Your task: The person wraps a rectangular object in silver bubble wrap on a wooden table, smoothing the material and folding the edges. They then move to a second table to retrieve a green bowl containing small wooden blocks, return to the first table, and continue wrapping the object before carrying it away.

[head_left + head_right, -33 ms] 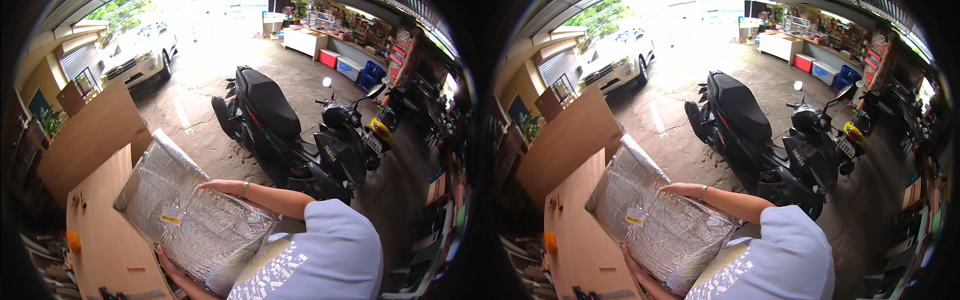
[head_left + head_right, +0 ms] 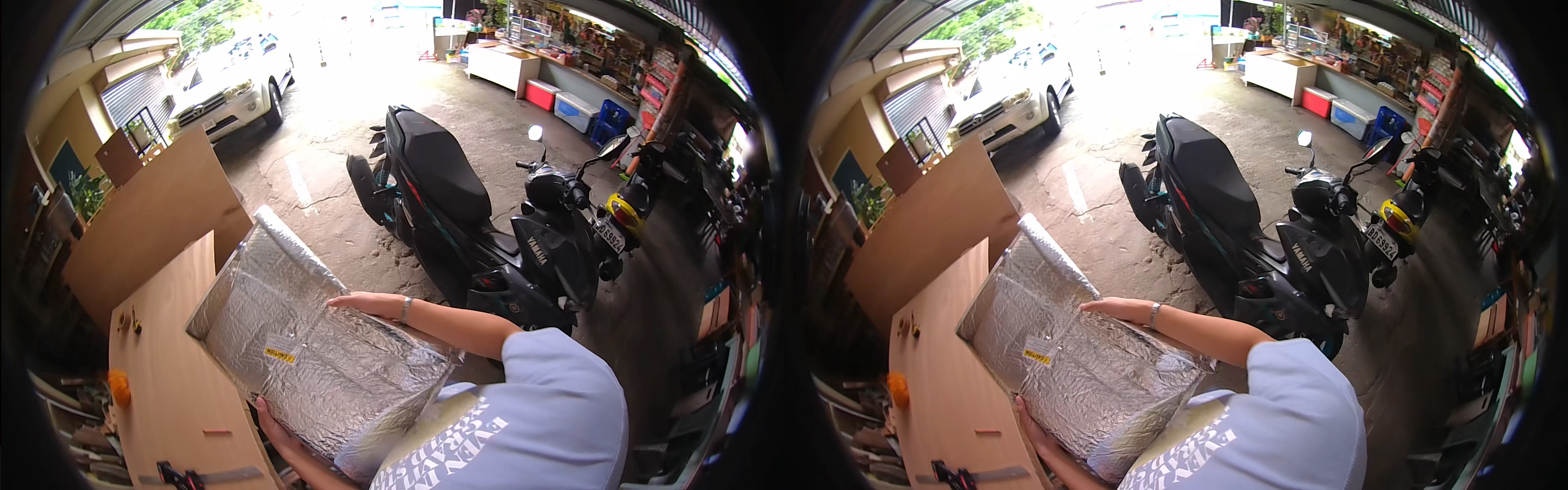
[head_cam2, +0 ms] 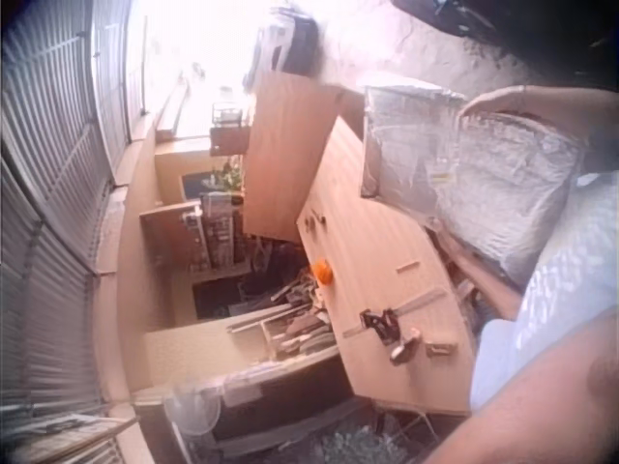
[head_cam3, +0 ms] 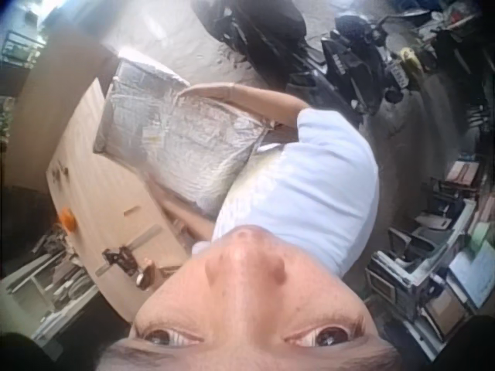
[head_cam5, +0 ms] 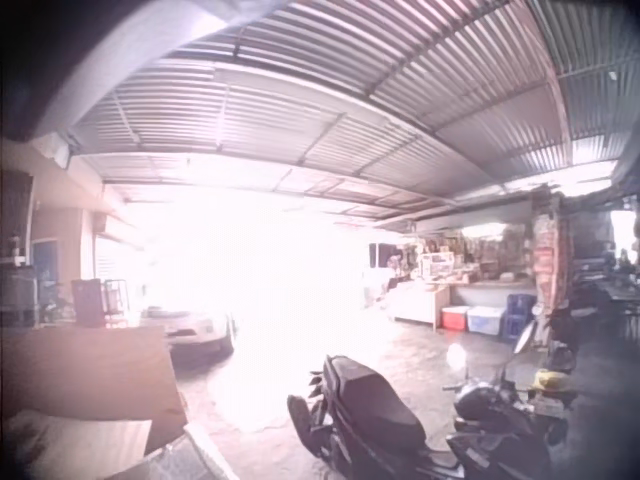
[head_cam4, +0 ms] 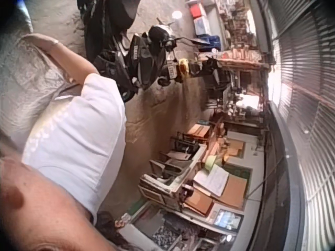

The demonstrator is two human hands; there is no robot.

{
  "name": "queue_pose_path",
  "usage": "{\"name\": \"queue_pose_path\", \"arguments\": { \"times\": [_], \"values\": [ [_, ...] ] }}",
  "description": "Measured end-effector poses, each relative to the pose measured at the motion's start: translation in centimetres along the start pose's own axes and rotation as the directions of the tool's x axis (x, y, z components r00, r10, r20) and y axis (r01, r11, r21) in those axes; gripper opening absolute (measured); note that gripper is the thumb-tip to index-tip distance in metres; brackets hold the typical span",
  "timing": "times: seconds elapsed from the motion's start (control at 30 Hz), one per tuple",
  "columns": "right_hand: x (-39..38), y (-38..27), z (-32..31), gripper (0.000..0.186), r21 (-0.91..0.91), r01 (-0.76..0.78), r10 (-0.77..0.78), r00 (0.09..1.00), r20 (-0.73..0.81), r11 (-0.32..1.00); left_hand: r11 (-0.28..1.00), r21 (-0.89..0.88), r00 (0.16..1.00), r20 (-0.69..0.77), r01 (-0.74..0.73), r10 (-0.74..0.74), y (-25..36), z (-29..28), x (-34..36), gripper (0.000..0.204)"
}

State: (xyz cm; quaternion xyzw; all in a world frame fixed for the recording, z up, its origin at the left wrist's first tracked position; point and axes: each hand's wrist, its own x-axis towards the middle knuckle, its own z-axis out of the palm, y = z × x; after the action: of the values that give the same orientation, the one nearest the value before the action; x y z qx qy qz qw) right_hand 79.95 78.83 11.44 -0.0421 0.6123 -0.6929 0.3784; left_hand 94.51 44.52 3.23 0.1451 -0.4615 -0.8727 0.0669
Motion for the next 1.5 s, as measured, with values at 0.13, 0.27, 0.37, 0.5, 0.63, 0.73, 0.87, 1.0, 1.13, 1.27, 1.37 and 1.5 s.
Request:
{"name": "queue_pose_path", "arguments": {
  "times": [0.13,0.27,0.37,0.5,0.63,0.73,0.87,1.0,1.13,1.27,1.37,1.5],
  "values": [
    [-10.9,4.1,-2.5,0.075,0.077,0.048,-0.05,0.999,0.018,0.996,0.997,0.072,1.0,-0.018,-0.023,0.025,-3.0,3.6,-8.4,0.058],
    [-20.1,13.5,-10.6,0.077,-0.048,0.092,-0.099,0.981,-0.169,0.995,0.991,0.073,0.985,0.125,0.113,-0.121,-10.3,10.5,-15.0,0.052],
    [-29.6,15.4,-8.0,0.082,0.105,0.062,-0.04,0.978,-0.207,0.993,0.978,0.177,0.99,0.068,0.108,-0.122,-11.8,11.5,-19.9,0.045],
    [-37.1,19.4,-6.6,0.082,0.171,0.1,-0.037,0.939,-0.341,0.98,0.969,0.138,0.954,0.192,0.205,-0.23,-13.7,11.6,-23.6,0.038],
    [-44.1,29.3,-5.7,0.083,0.279,0.167,-0.028,0.896,-0.443,0.946,0.93,0.204,0.907,0.232,0.307,-0.35,-17.3,11.9,-30.7,0.041],
    [-51.0,33.2,-2.9,0.08,0.163,0.2,-0.071,0.815,-0.575,0.966,0.93,0.205,0.881,0.308,0.307,-0.359,-19.8,12.8,-36.3,0.045],
    [-61.0,36.5,1.4,0.056,0.346,0.183,0.079,0.778,-0.623,0.92,0.876,0.289,0.853,0.249,0.386,-0.458,-22.3,12.6,-43.9,0.045],
    [-69.5,40.7,1.8,0.065,0.456,0.277,0.119,0.735,-0.668,0.846,0.836,0.37,0.797,0.306,0.404,-0.52,-26.4,16.0,-48.6,0.048],
    [-78.2,45.1,1.2,0.055,0.498,0.34,0.193,0.638,-0.745,0.798,0.776,0.474,0.701,0.377,0.415,-0.605,-31.7,20.3,-51.8,0.052],
    [-87.7,53.6,-1.9,0.047,0.495,0.524,0.197,0.522,-0.83,0.693,0.722,0.575,0.576,0.462,0.385,-0.674,-37.2,29.8,-58.8,0.049],
    [-96.5,60.1,-5.3,0.055,0.335,0.57,0.184,0.307,-0.934,0.75,0.673,0.654,0.511,0.47,0.347,-0.72,-44.0,37.8,-65.1,0.045],
    [-111.3,66.3,-8.4,0.068,0.259,0.556,0.197,0.17,-0.966,0.79,0.658,0.703,0.371,0.555,0.271,-0.745,-55.8,48.4,-75.3,0.035]
  ]
}}
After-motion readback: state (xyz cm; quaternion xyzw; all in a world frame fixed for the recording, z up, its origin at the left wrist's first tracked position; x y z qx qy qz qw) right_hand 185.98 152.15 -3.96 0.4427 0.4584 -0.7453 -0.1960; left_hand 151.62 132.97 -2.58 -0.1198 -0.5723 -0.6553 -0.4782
